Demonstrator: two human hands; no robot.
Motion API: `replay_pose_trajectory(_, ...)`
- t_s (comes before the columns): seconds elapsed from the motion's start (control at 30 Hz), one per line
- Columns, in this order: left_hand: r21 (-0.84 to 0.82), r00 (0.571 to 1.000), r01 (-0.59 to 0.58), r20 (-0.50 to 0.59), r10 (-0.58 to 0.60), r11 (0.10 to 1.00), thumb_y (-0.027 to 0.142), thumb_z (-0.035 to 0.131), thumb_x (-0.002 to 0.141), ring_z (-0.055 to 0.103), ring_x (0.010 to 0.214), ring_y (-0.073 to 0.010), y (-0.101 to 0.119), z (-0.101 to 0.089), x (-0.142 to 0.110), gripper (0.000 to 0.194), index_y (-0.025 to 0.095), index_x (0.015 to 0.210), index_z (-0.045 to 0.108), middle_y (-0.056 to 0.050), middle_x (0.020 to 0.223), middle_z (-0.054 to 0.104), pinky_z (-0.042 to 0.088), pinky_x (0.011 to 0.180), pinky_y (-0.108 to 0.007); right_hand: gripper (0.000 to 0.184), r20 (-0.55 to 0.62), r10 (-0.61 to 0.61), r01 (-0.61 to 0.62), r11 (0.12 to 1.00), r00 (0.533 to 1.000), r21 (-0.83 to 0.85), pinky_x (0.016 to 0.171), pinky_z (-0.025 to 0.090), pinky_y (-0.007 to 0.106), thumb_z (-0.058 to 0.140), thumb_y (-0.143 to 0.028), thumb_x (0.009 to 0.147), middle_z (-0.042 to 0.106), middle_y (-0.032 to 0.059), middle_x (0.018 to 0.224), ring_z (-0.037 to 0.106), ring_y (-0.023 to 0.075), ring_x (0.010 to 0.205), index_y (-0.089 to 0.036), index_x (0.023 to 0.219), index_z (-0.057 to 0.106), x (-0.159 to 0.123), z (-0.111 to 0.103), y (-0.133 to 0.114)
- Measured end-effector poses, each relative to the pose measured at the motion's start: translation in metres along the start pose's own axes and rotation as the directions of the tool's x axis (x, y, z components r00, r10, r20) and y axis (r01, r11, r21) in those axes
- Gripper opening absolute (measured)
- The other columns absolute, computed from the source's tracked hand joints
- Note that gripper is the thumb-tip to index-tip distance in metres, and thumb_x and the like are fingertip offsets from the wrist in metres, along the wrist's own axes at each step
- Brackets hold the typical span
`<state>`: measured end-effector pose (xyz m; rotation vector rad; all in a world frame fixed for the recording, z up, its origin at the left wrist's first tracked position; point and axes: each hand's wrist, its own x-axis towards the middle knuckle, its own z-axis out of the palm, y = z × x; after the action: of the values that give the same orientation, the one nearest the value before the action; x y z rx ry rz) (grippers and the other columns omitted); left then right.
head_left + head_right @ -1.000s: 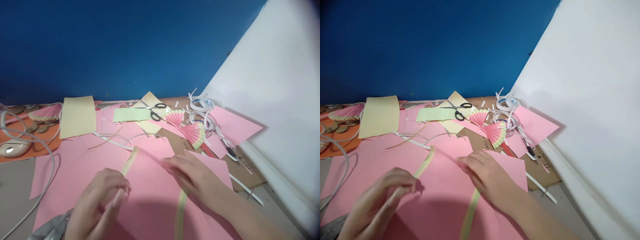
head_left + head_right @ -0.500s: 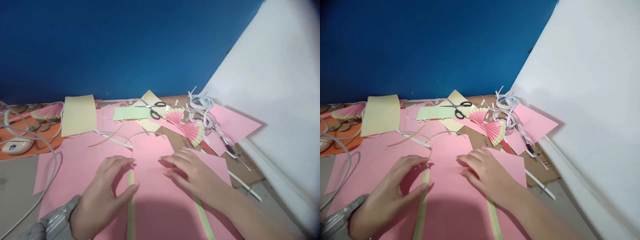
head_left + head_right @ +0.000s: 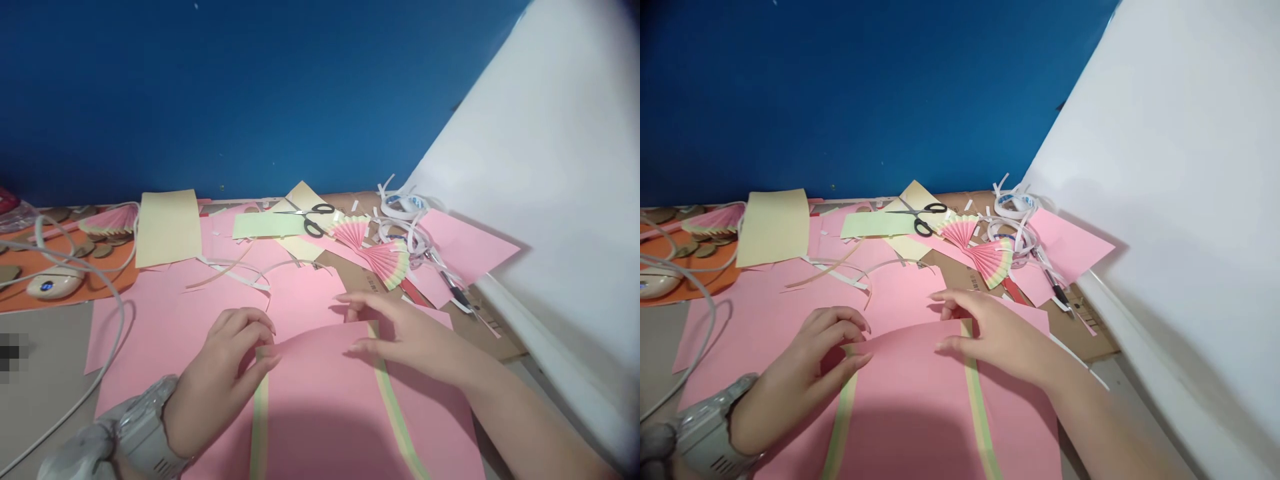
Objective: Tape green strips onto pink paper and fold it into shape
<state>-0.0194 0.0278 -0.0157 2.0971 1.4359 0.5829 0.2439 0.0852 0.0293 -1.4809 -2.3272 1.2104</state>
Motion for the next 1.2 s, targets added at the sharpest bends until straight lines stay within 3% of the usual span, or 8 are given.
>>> replay_pose_trajectory(0.3, -0.114, 0.974, 0.029, -0.219, -0.054, 0.993, 0.01, 0.047, 0.081, 0.042, 0.111, -0.0201, -0.007, -0.001, 0.001, 0.019, 0.023, 0.093, 0.049, -0.005, 0.108, 0.047, 0.036, 0.094, -0.037, 0.014, -0.053, -0.132, 0.117, 0.967, 0.99, -0.228, 0.087, 0.041, 0.038, 0.046, -0.034, 0.089, 0.059, 0.0011, 0.096, 0.05, 0.0208, 0.099, -0.025, 0.087, 0.056, 0.002, 0.007, 0.0)
replay_pose_trajectory(0.5, -0.193, 0.98, 0.07, -0.172, -0.104, 0.979, -0.008, 0.041, 0.061, 0.039, 0.113, -0.0191, -0.01, -0.003, 0.001, 0.037, 0.023, 0.08, 0.046, -0.002, 0.109, 0.044, 0.032, 0.095, -0.036, 0.014, -0.141, -0.252, 0.179, 0.901, 0.957, -0.396, 0.083, 0.04, 0.04, 0.043, -0.017, 0.089, 0.056, 0.0031, 0.097, 0.049, 0.0225, 0.1, -0.024, 0.089, 0.054, -0.011, 0.013, 0.005)
replay_pose_trajectory(0.6, -0.272, 0.978, 0.068, -0.174, -0.118, 0.96, -0.009, 0.041, 0.061, 0.041, 0.112, -0.0181, -0.011, -0.003, 0.002, 0.037, 0.023, 0.08, 0.044, -0.001, 0.108, 0.046, 0.032, 0.094, -0.035, 0.015, -0.21, -0.38, 0.25, 0.85, 0.901, -0.464, 0.082, 0.042, 0.039, 0.045, -0.012, 0.086, 0.055, 0.0052, 0.095, 0.049, 0.0235, 0.101, -0.023, 0.091, 0.054, -0.016, 0.021, 0.02)
replay_pose_trajectory(0.77, -0.632, 0.939, 0.128, -0.17, -0.299, 0.764, 0.019, 0.042, 0.089, 0.049, 0.111, -0.0187, -0.007, -0.003, 0.004, 0.011, 0.025, 0.098, 0.042, -0.004, 0.115, 0.053, 0.037, 0.093, -0.035, 0.02, -0.291, -0.611, 0.418, 0.749, 0.737, -0.515, 0.092, 0.042, 0.042, 0.048, -0.006, 0.083, 0.054, 0.007, 0.096, 0.05, 0.0212, 0.102, -0.02, 0.097, 0.051, -0.011, 0.034, 0.04)
replay_pose_trajectory(0.83, -0.766, 0.926, 0.181, -0.078, -0.368, 0.617, 0.038, 0.031, 0.094, 0.053, 0.106, -0.0212, -0.007, -0.005, 0.005, 0.023, 0.026, 0.111, 0.038, -0.007, 0.118, 0.055, 0.041, 0.088, -0.037, 0.022, -0.304, -0.658, 0.472, 0.726, 0.689, -0.501, 0.09, 0.045, 0.039, 0.049, -0.004, 0.083, 0.054, 0.0076, 0.099, 0.052, 0.0191, 0.1, -0.019, 0.098, 0.05, -0.011, 0.035, 0.042)
replay_pose_trajectory(0.93, -0.847, 0.956, 0.206, 0.066, -0.287, 0.49, 0.062, 0.018, 0.087, 0.059, 0.094, -0.0254, -0.007, -0.011, 0.005, 0.055, 0.022, 0.124, 0.03, -0.012, 0.113, 0.059, 0.044, 0.082, -0.041, 0.024, -0.317, -0.702, 0.491, 0.688, 0.638, -0.535, 0.082, 0.05, 0.032, 0.046, -0.001, 0.082, 0.055, 0.0071, 0.099, 0.055, 0.0169, 0.096, -0.02, 0.096, 0.05, -0.014, 0.034, 0.04)
replay_pose_trajectory(1.03, -0.804, 0.979, 0.199, 0.143, -0.142, 0.56, 0.07, 0.031, 0.079, 0.058, 0.096, -0.0267, -0.008, -0.016, 0.003, 0.069, 0.021, 0.128, 0.026, -0.012, 0.11, 0.06, 0.04, 0.087, -0.042, 0.025, -0.296, -0.742, 0.48, 0.631, 0.601, -0.61, 0.077, 0.051, 0.032, 0.045, 0.0, 0.081, 0.056, 0.0066, 0.098, 0.056, 0.0175, 0.092, -0.021, 0.093, 0.051, -0.018, 0.035, 0.039)
replay_pose_trajectory(1.2, -0.612, 0.962, 0.222, 0.264, -0.068, 0.76, 0.045, 0.063, 0.075, 0.054, 0.104, -0.0216, -0.005, -0.016, -0.001, 0.065, 0.028, 0.127, 0.029, -0.004, 0.11, 0.06, 0.037, 0.093, -0.035, 0.025, -0.264, -0.743, 0.415, 0.59, 0.616, -0.693, 0.079, 0.051, 0.032, 0.046, -0.001, 0.082, 0.059, 0.0054, 0.096, 0.057, 0.0181, 0.091, -0.023, 0.091, 0.055, -0.018, 0.036, 0.04)
